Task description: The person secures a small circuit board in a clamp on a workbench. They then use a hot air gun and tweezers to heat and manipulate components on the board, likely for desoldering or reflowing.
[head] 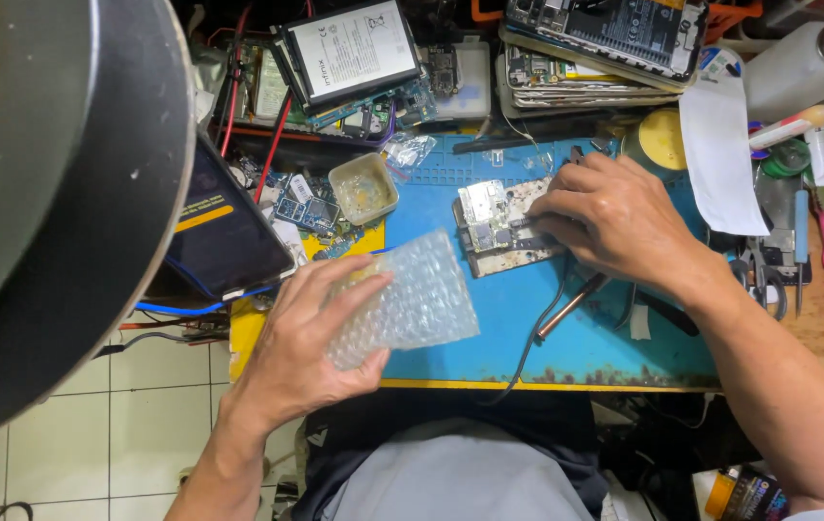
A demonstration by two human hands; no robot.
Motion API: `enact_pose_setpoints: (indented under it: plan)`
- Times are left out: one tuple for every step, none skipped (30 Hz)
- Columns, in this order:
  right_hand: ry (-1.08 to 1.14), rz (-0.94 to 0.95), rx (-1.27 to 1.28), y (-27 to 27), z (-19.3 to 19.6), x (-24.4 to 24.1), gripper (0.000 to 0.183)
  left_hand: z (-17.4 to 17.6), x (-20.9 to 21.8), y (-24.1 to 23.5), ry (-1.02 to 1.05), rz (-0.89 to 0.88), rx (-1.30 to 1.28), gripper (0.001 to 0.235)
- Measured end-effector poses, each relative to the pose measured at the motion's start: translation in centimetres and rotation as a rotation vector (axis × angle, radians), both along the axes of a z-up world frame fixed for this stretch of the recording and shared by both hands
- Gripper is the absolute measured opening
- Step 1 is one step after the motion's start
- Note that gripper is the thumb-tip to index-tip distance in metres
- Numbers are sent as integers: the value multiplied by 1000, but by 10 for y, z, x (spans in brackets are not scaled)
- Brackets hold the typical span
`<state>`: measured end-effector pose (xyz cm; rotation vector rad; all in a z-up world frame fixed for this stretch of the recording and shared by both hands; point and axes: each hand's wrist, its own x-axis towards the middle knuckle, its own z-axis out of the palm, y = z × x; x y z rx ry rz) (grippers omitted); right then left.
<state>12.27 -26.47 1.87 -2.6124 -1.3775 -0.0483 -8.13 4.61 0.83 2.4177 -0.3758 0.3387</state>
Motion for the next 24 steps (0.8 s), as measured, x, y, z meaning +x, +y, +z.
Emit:
enact_pose_setpoints:
  plan:
    - [2, 2, 1, -1, 3, 0, 4, 2, 0, -2, 2, 2, 1, 71]
    - [40, 29, 5, -1, 5, 0, 5, 5, -1, -4, 5, 51, -95, 72]
    - [77, 56, 9, -1, 8, 0, 6, 7, -1, -6, 8, 100, -191, 73]
    - [79, 60, 9, -4, 4, 3, 6, 11, -1, -9, 9, 103, -190, 73]
    - [87, 155, 46, -7, 0, 6, 9, 15, -1, -13, -12, 138, -190, 69]
    - [94, 250, 83, -11, -4, 9, 12, 18, 0, -17, -34, 171, -189, 66]
    - [94, 252, 84, -9, -3, 10, 12, 19, 0, -19, -34, 174, -188, 66]
    - [122, 286, 81, -7, -3, 10, 13, 19, 1, -21, -34, 201, -205, 65]
    - [150, 320, 79, -6, -2, 10, 15, 19, 2, -23, -34, 229, -222, 64]
    - [150, 316, 80, -2, -2, 9, 15, 19, 4, -26, -32, 225, -222, 64]
    - [141, 371, 87, 1, -2, 8, 15, 19, 6, -30, -41, 221, -203, 63]
    - [131, 426, 93, 3, -2, 7, 16, 18, 9, -33, -50, 216, -186, 62]
    - [131, 420, 92, 3, -4, 7, 16, 15, 14, -37, -50, 211, -188, 62]
    - [121, 424, 92, 4, -7, 7, 17, 13, 18, -41, -73, 213, -132, 62]
    - [110, 428, 93, 4, -9, 7, 19, 11, 23, -45, -96, 215, -77, 61]
    - [110, 423, 93, 2, -7, 3, 19, 10, 30, -47, -96, 210, -78, 61]
    - [83, 388, 77, 0, -6, -1, 20, 9, 36, -50, -102, 233, 7, 61]
    - [53, 352, 62, -3, -4, -5, 21, 8, 43, -52, -112, 255, 92, 61]
    - [51, 347, 62, -7, -3, -14, 21, 9, 48, -53, -114, 250, 91, 61]
    - [-22, 303, 140, -13, -2, -23, 21, 10, 53, -54, -129, 262, 149, 61]
    - [-95, 259, 217, -18, -1, -32, 24, 11, 58, -55, -145, 273, 207, 62]
    - [-97, 252, 215, -23, -2, -44, 24, 12, 62, -55, -147, 266, 205, 62]
    - [-77, 277, 203, -28, -2, -57, 27, 14, 66, -55, -161, 256, 219, 63]
    - [-57, 299, 191, -32, -3, -70, 33, 15, 70, -55, -176, 244, 234, 64]
